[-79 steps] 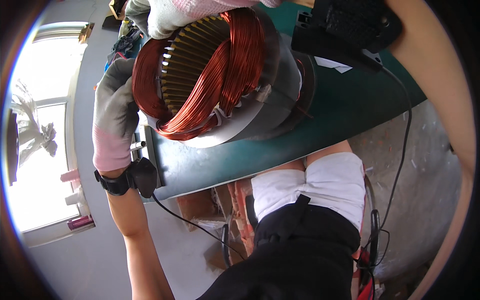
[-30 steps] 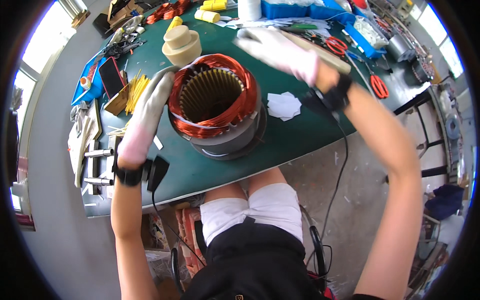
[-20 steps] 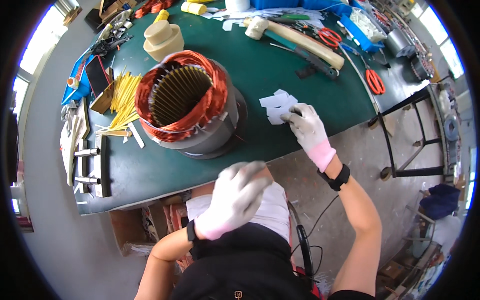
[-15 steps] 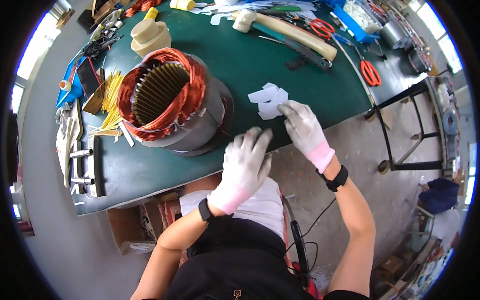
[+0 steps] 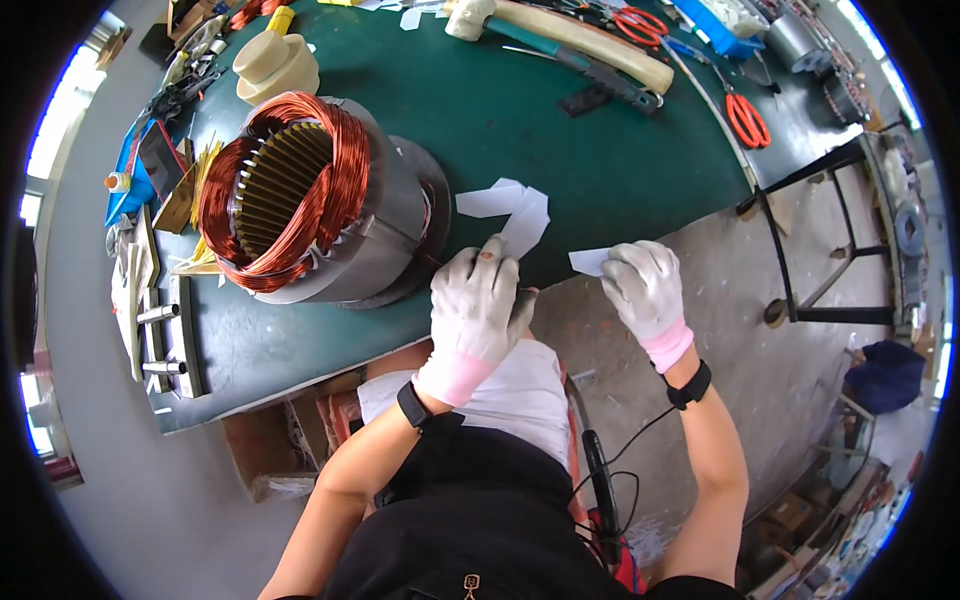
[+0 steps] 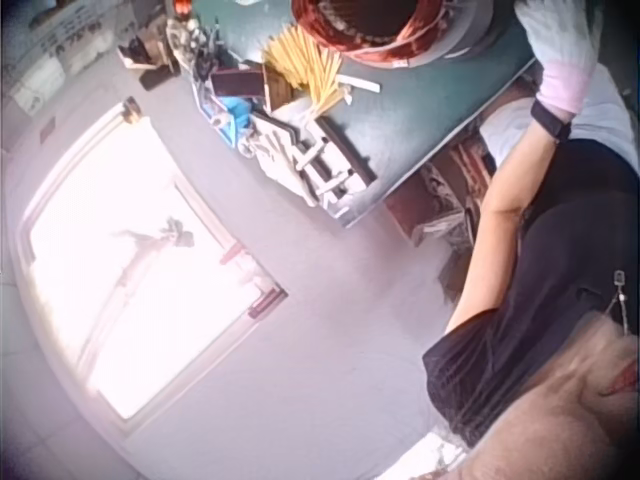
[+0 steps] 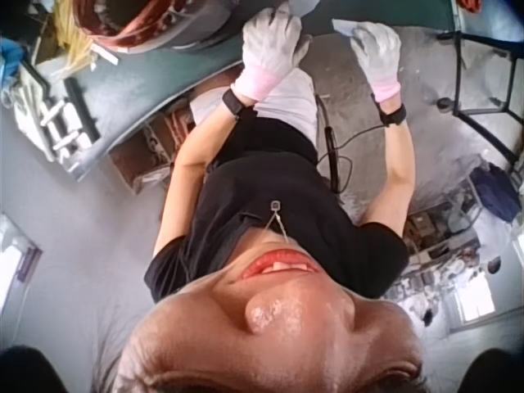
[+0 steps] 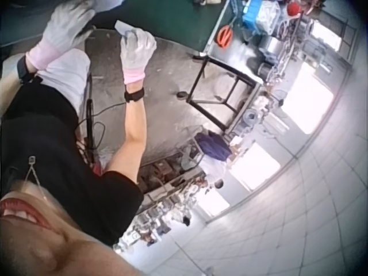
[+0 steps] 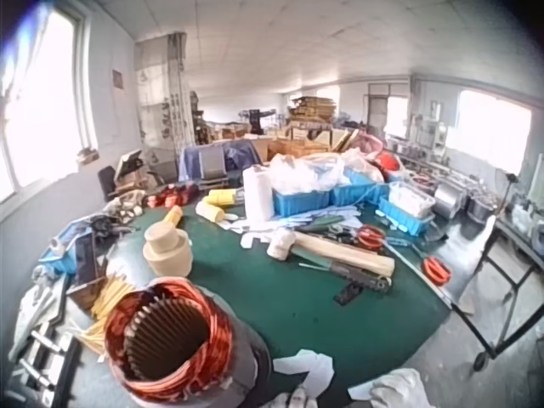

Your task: Assembling a motor stator by inserting insulation paper and shaping the coils using a mallet and blocks.

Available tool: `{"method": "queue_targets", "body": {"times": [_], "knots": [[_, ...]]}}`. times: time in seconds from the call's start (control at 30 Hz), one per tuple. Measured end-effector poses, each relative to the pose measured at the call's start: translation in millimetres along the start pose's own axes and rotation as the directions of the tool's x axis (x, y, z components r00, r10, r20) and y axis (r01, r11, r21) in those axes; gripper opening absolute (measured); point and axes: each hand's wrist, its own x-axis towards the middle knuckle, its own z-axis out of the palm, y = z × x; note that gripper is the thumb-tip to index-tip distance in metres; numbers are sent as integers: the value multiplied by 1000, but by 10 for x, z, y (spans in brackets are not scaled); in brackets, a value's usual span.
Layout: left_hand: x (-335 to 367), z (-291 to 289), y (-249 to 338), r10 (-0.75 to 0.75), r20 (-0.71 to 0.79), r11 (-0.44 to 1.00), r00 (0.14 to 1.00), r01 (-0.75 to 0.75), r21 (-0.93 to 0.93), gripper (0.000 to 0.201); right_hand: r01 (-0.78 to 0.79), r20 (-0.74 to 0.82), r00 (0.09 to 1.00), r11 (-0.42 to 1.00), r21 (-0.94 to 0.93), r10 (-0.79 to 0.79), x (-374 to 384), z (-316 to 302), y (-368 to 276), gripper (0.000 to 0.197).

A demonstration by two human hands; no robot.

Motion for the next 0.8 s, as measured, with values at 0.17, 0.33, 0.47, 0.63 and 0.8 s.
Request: {"method": "queue_targets", "body": {"times": [0.17,0.33,0.47,0.63,0.8], "knots": [[-46,-25,25,30,-6,1000,1000,-30,-1,40,-219,-54,974,975,38,221,219,-201,-269,20],[-83,-60,98,128,33,976,991,-132,174,22,-582,44,766,664,469,641,302,-243,-412,8],[262,-5,-90,9,86,943,996,-37,331,12,-621,199,713,474,624,672,359,-253,-417,5],[401,22,-177,-118,35,987,992,113,111,17,-700,414,649,286,655,639,521,-281,-588,40],[231,-223,-115,-251,-216,942,944,186,-281,24,-588,578,783,575,569,229,730,-35,-660,14]]}}
